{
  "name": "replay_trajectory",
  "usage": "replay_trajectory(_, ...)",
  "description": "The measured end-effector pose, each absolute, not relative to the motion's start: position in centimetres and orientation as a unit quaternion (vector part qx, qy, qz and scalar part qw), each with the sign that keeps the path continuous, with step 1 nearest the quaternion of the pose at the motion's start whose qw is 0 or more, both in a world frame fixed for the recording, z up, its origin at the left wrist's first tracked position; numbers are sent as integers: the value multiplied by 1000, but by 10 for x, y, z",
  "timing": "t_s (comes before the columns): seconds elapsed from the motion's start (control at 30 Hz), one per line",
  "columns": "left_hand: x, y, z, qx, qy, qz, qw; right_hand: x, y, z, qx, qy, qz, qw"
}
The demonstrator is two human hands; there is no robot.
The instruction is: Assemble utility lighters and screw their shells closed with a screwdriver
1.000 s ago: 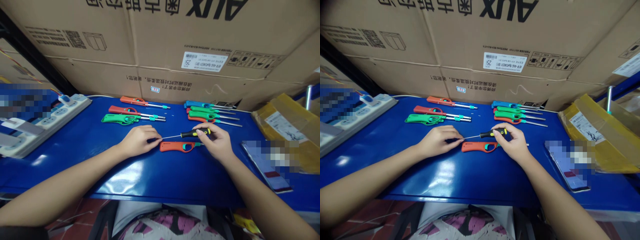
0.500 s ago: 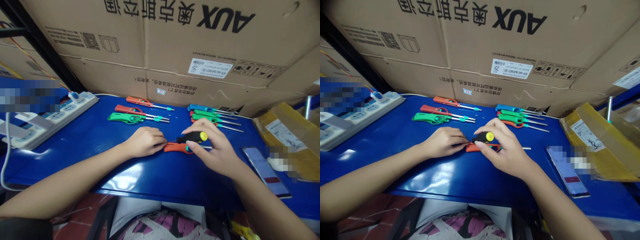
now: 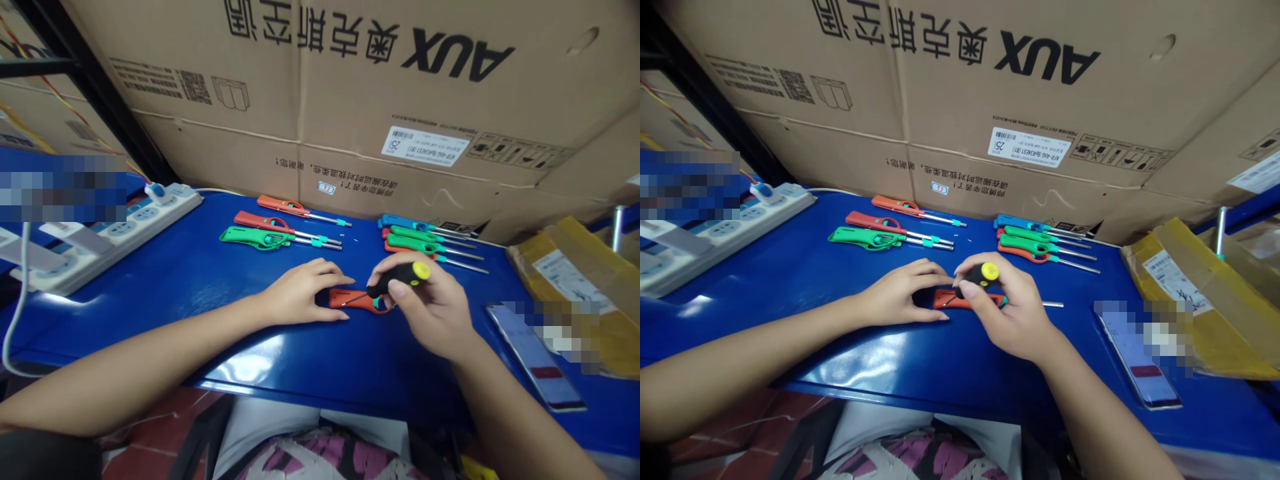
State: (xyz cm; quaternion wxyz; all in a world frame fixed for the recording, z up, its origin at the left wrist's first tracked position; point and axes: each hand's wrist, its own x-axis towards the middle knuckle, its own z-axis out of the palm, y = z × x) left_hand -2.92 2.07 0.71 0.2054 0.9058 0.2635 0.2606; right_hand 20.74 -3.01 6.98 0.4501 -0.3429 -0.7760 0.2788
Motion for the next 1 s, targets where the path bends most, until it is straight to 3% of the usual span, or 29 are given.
replay_trajectory(0.3,-29,27,-2,925,236,211,209,195,-25,47,-364,-646,305,597)
replay_trajectory(1.0,-18,23,-13,895,234,267,271,195,-31,40,-401,-674,282,552)
